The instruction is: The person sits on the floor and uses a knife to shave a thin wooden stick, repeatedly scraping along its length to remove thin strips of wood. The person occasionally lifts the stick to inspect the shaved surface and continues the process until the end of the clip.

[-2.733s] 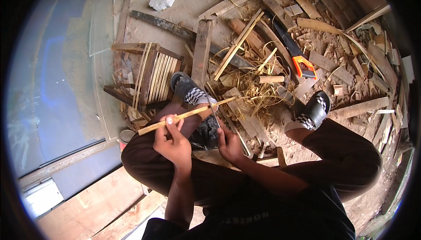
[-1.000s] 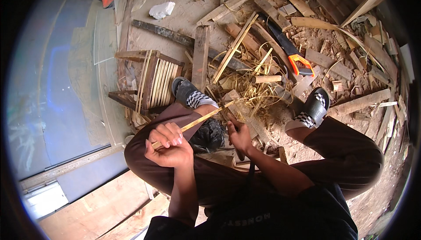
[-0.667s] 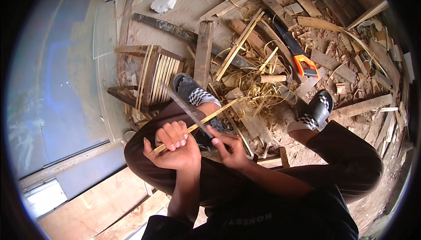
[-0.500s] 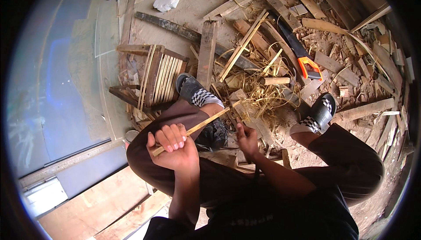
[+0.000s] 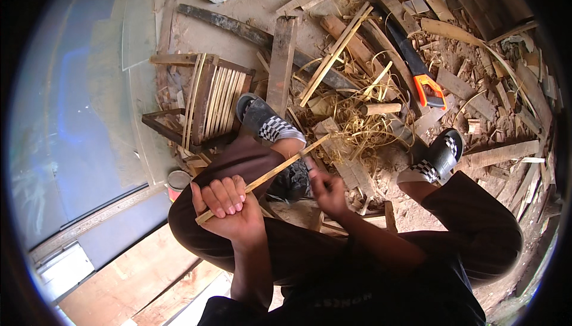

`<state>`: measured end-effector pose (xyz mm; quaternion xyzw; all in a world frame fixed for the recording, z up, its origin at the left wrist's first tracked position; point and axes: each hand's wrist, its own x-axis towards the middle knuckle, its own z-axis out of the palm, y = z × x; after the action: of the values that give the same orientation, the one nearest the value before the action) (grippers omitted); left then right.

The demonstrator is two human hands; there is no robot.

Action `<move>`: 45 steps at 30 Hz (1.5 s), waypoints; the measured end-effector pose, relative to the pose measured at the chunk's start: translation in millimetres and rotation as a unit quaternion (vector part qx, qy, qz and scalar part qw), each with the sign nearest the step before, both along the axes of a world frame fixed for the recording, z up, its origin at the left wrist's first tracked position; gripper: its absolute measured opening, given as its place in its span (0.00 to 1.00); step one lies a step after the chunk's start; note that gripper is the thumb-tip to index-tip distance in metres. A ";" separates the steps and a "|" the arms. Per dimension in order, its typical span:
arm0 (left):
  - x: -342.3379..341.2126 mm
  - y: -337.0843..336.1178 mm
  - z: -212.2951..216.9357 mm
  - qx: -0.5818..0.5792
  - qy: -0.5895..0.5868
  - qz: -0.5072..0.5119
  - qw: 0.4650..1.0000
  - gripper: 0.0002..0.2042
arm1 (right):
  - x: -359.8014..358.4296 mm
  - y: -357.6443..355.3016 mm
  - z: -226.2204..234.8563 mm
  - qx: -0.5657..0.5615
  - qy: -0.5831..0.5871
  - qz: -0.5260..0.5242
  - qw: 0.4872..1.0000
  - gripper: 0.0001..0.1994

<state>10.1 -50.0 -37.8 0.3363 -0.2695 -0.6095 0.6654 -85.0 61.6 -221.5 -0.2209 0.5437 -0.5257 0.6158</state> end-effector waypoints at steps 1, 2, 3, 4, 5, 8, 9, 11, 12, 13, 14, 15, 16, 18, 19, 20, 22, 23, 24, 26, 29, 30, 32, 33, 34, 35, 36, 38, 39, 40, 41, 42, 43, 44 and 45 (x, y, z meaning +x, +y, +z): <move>-1.3 -0.4 -2.1 0.001 0.008 -0.001 1.000 0.30 | -3.9 -3.7 23.8 -0.044 0.007 0.018 0.999 0.17; 0.3 -0.9 -0.6 0.002 0.010 0.003 1.000 0.30 | -6.7 -9.2 53.5 -0.109 0.013 0.005 0.994 0.16; 2.4 -0.3 0.2 0.002 0.012 0.007 1.000 0.30 | -3.6 -4.9 48.5 -0.110 0.009 -0.003 0.994 0.17; 2.3 -1.0 0.9 -0.002 0.007 -0.002 1.000 0.30 | 1.3 0.8 37.0 -0.113 0.007 -0.019 0.993 0.17; 5.5 -2.4 -0.8 0.004 0.007 0.004 1.000 0.30 | 6.8 3.3 23.1 -0.117 0.006 -0.034 0.992 0.17; 13.9 -3.6 -4.4 0.010 0.006 0.014 1.000 0.30 | -6.2 7.0 -14.9 0.064 0.000 0.012 0.998 0.12; 15.8 -2.7 -4.6 0.006 0.005 0.013 1.000 0.30 | -3.1 8.9 -17.9 0.036 0.010 -0.006 0.999 0.11; 14.4 -0.7 -4.9 -0.005 0.003 0.006 1.000 0.30 | 2.0 5.4 -7.5 0.002 0.001 -0.017 1.000 0.13; 10.7 0.4 -3.5 -0.011 -0.001 -0.004 1.000 0.30 | 5.6 4.9 -1.3 -0.027 0.009 -0.014 1.000 0.15; 7.9 0.8 -2.3 -0.019 -0.005 -0.013 1.000 0.30 | 6.7 1.1 9.7 -0.058 0.017 -0.011 0.998 0.18; 9.3 1.6 -3.0 -0.011 -0.002 -0.006 1.000 0.30 | 3.8 -3.1 31.5 -0.108 0.051 -0.007 0.993 0.18; 11.3 1.7 -3.7 -0.003 0.001 0.002 1.000 0.30 | 2.7 -3.9 42.7 -0.159 0.084 -0.003 0.984 0.17; 8.8 0.1 -2.7 0.003 0.007 0.001 1.000 0.30 | 2.4 6.2 31.2 -0.087 0.036 0.008 0.996 0.16; 12.0 -0.9 -3.8 0.012 -0.005 0.012 1.000 0.30 | 1.2 17.2 -16.2 -0.008 0.034 -0.021 0.999 0.16; 14.2 -1.1 -5.3 0.018 -0.011 0.018 1.000 0.30 | -0.9 18.0 -28.5 0.044 0.031 -0.021 0.998 0.16; 15.5 0.3 -4.0 0.011 -0.007 0.009 1.000 0.29 | -3.5 16.8 -36.3 0.095 0.026 -0.018 0.995 0.16; 16.4 2.2 -3.9 -0.001 0.003 -0.007 1.000 0.29 | -6.2 10.5 -44.6 0.143 0.018 -0.001 0.990 0.17; 14.3 1.9 -4.3 -0.004 0.002 -0.005 1.000 0.29 | -6.7 6.7 -37.7 0.130 0.014 -0.001 0.991 0.17; 11.3 1.2 -3.2 -0.006 0.001 -0.003 1.000 0.29 | 5.8 10.4 -22.3 0.041 0.012 -0.021 0.999 0.17; 11.0 1.7 -3.3 -0.002 0.001 0.002 1.000 0.29 | 7.2 9.7 3.7 -0.037 0.036 -0.016 0.999 0.18; 7.2 1.0 -1.9 0.009 0.007 -0.001 1.000 0.29 | 5.9 24.2 -24.1 -0.042 0.028 -0.023 0.998 0.18; 10.6 0.6 -3.5 0.009 0.010 0.001 1.000 0.29 | 1.0 29.4 -45.8 0.054 0.017 -0.036 0.998 0.18; 9.7 0.5 -2.8 0.001 0.009 -0.007 1.000 0.29 | -20.4 30.8 -76.2 0.145 0.150 -0.001 0.978 0.18; 7.4 2.3 -2.2 -0.007 0.006 -0.012 1.000 0.29 | -25.5 27.5 -77.0 0.174 0.179 0.020 0.968 0.18; 3.5 3.0 -0.8 -0.016 0.006 -0.018 1.000 0.29 | -15.5 28.4 -76.7 0.136 0.149 -0.025 0.979 0.17; 1.5 2.4 0.0 -0.014 0.007 -0.014 1.000 0.29 | 4.7 28.2 -73.8 0.097 0.116 -0.067 0.986 0.17; -0.4 0.3 0.5 -0.011 0.008 -0.010 1.000 0.29 | 11.3 31.5 -73.3 0.076 0.101 -0.074 0.989 0.17; 2.7 -1.9 -2.3 -0.005 0.003 -0.001 1.000 0.29 | 12.7 36.1 -58.6 0.056 0.088 -0.051 0.993 0.17; 7.3 -2.5 -5.3 -0.003 -0.001 0.004 1.000 0.29 | 9.6 37.1 -48.3 0.055 0.090 -0.020 0.994 0.17; 6.1 -5.9 -6.3 -0.003 -0.002 0.000 1.000 0.29 | 6.6 43.7 -58.0 0.033 0.140 -0.028 0.989 0.19; 8.7 -6.3 -5.3 -0.006 0.003 -0.001 1.000 0.29 | -0.5 42.1 -59.7 0.098 0.141 -0.017 0.985 0.19; 11.2 -5.9 -3.9 -0.009 0.008 -0.003 1.000 0.29 | -8.3 38.5 -62.7 0.163 0.141 -0.006 0.976 0.19; 11.3 -5.5 -3.8 -0.010 0.016 -0.006 1.000 0.29 | -14.8 39.2 -67.1 0.229 0.143 0.003 0.963 0.19; 9.8 -5.1 -3.0 -0.010 0.017 -0.007 1.000 0.29 | -13.5 41.0 -71.5 0.180 0.190 -0.020 0.965 0.20; 7.2 -4.3 -1.1 -0.011 0.019 -0.008 1.000 0.29 | -7.6 45.3 -71.6 0.151 0.179 -0.024 0.972 0.20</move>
<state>17.3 -54.3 -38.9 0.3151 -0.2663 -0.6180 0.6693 -92.6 107.0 -293.1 -0.2030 0.7231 -0.4041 0.5221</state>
